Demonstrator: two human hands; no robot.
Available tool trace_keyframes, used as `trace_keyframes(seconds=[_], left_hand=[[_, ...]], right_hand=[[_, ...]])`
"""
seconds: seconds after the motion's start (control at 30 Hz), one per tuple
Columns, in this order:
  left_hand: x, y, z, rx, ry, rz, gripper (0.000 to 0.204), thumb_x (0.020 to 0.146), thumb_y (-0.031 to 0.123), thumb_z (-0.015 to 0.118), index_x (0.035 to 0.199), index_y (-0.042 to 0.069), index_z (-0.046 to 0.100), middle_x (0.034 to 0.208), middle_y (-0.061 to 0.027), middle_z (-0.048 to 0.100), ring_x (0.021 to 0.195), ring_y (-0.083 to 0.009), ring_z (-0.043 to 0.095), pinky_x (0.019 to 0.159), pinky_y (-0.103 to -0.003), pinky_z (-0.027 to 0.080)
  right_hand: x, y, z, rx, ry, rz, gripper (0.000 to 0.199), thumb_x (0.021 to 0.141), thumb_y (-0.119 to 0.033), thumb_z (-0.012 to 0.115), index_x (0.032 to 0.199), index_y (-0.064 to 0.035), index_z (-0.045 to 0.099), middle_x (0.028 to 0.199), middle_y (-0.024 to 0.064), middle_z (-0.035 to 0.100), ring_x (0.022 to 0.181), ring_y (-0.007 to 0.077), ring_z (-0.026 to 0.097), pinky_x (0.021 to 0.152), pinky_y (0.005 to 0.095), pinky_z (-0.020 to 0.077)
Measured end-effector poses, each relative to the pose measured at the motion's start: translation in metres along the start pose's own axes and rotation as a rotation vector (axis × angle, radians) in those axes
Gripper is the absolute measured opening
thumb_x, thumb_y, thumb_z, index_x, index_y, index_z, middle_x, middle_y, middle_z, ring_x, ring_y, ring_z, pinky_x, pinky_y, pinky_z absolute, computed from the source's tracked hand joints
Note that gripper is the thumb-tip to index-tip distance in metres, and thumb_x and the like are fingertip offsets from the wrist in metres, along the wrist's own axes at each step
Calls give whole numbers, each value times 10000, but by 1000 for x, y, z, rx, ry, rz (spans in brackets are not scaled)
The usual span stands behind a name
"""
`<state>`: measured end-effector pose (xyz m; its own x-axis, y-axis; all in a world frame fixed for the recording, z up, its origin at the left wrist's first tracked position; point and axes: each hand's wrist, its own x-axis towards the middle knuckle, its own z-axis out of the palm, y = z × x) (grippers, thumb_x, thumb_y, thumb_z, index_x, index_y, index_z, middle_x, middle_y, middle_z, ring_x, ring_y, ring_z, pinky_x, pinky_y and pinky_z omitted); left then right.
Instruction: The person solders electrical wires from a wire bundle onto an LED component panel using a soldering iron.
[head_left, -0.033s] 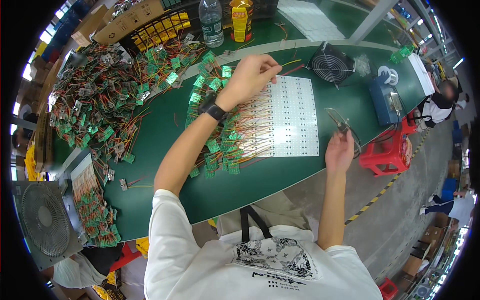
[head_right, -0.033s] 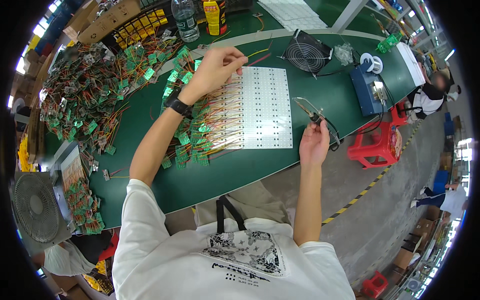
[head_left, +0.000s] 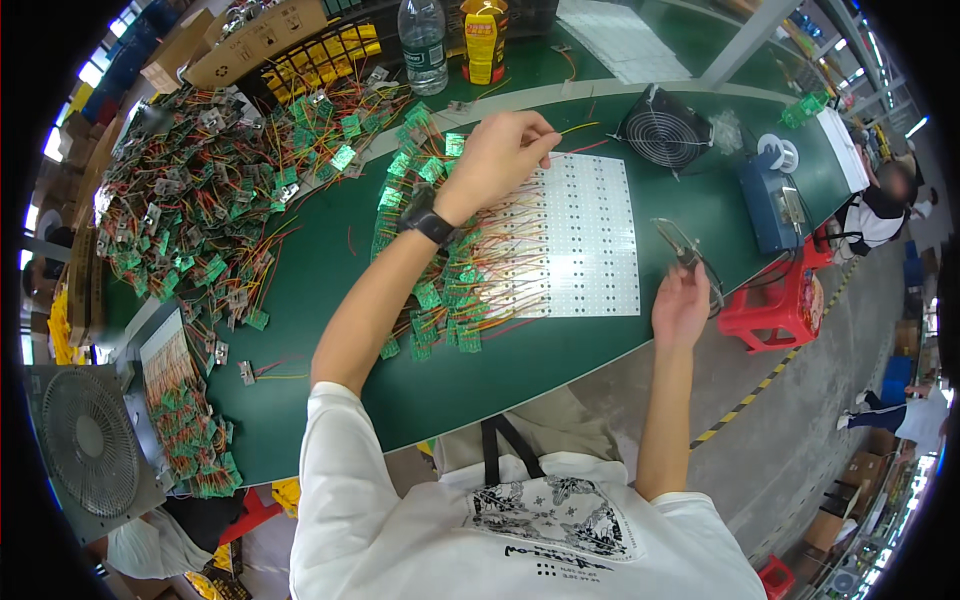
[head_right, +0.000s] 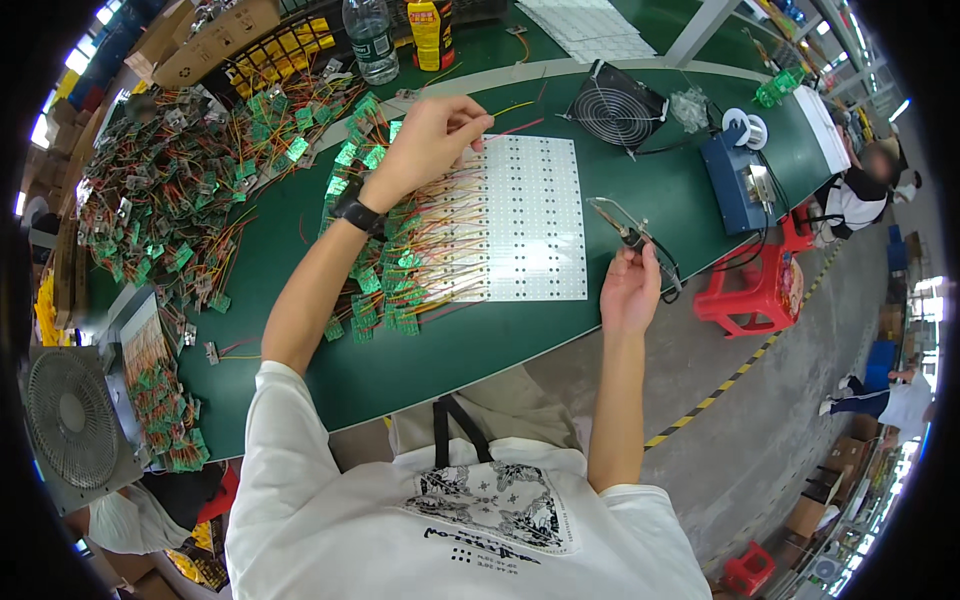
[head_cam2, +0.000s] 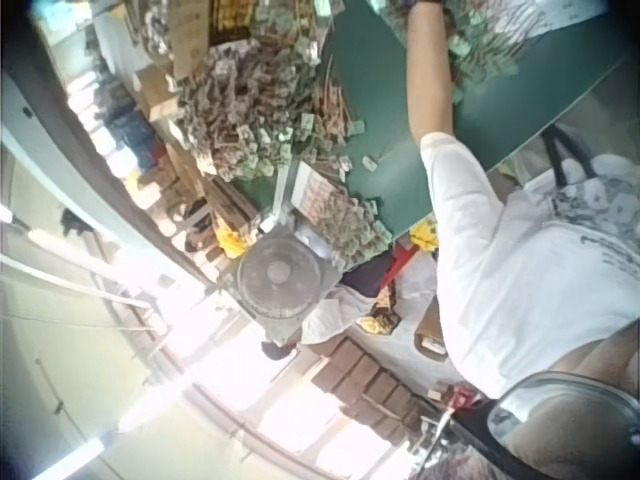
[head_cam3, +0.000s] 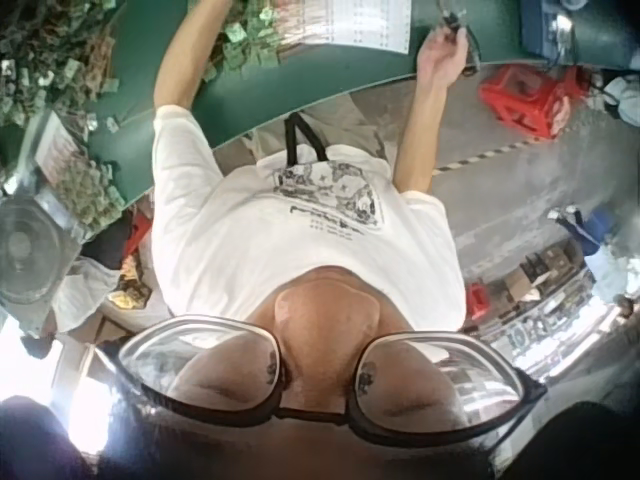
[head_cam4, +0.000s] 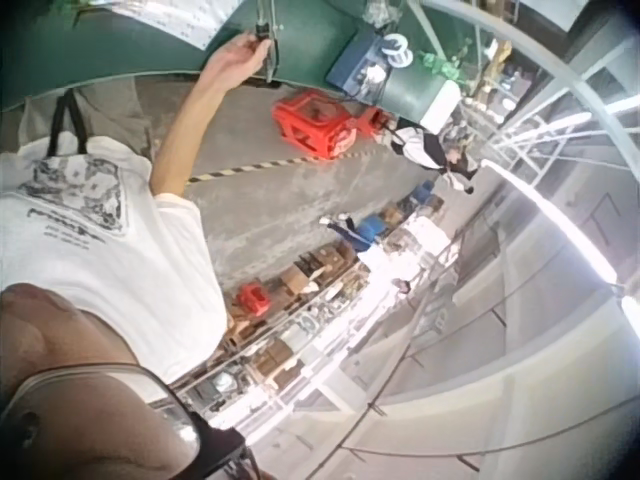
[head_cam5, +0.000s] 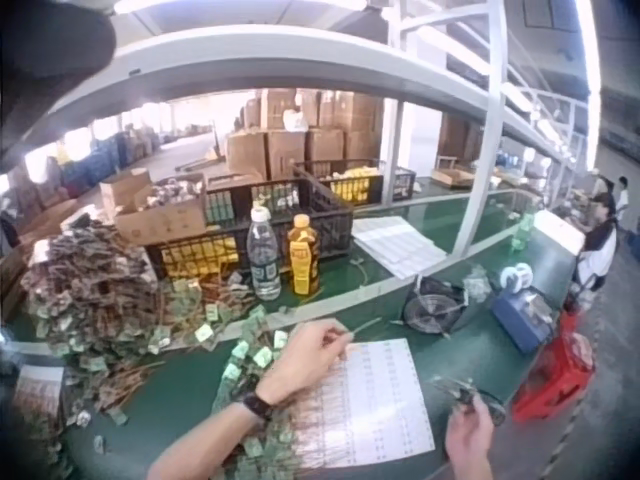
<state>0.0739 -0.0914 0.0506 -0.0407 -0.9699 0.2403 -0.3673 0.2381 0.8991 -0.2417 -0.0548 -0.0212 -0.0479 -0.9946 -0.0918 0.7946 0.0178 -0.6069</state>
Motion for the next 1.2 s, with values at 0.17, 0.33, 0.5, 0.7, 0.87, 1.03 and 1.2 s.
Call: trace_keyframes(seconds=[0.17, 0.33, 0.5, 0.7, 0.87, 1.03, 1.2], left_hand=[[1, -23, 5, 309, 137, 34, 200, 914, 140, 581, 980, -39, 643, 757, -129, 706, 660, -255, 682, 615, -370, 511], [1, -40, 19, 398, 219, 56, 192, 893, 171, 579, 946, 6, 660, 787, -157, 697, 725, -351, 666, 656, -425, 514], [3, -36, 19, 331, 262, 111, 192, 881, 194, 616, 924, 19, 682, 799, -161, 698, 709, -332, 670, 639, -415, 512], [6, -25, 13, 256, 299, 104, 182, 844, 198, 654, 899, 36, 716, 801, -140, 708, 716, -303, 685, 637, -384, 524], [5, -46, 21, 435, 277, 35, 156, 801, 183, 667, 854, 56, 739, 791, -138, 706, 716, -313, 679, 640, -387, 527], [5, -44, 26, 513, 258, 30, 147, 798, 169, 663, 852, 55, 739, 788, -137, 703, 716, -328, 670, 639, -399, 524], [5, -48, 27, 519, 260, 56, 150, 812, 171, 662, 866, 48, 730, 783, -135, 699, 702, -330, 665, 627, -409, 517]], right_hand=[[1, 1, 2, -38, -88, 3, 204, 992, -153, 527, 1109, 4, 582, 890, 65, 586, 738, 112, 468, 636, 235, 413], [4, 5, 7, -77, -156, -1, 205, 978, -139, 550, 1113, 10, 585, 923, 64, 600, 751, 112, 498, 663, 230, 430], [10, 13, 26, -359, -17, -191, 203, 947, -126, 610, 1093, 14, 610, 1018, 56, 626, 847, 118, 565, 721, 231, 466], [55, 9, 60, -481, -92, -271, 200, 930, -122, 642, 1059, 29, 614, 848, 82, 643, 689, 133, 574, 610, 249, 435], [93, 26, 81, -531, -93, -320, 194, 919, -118, 658, 1027, 39, 623, 799, 98, 653, 633, 156, 595, 568, 262, 442], [113, 47, 66, -635, -167, -250, 186, 903, -92, 671, 1007, 57, 629, 777, 128, 669, 602, 179, 622, 539, 264, 469], [116, 55, 52, -616, -211, -134, 174, 896, -65, 668, 1009, 62, 629, 775, 139, 670, 604, 182, 624, 551, 267, 480]])
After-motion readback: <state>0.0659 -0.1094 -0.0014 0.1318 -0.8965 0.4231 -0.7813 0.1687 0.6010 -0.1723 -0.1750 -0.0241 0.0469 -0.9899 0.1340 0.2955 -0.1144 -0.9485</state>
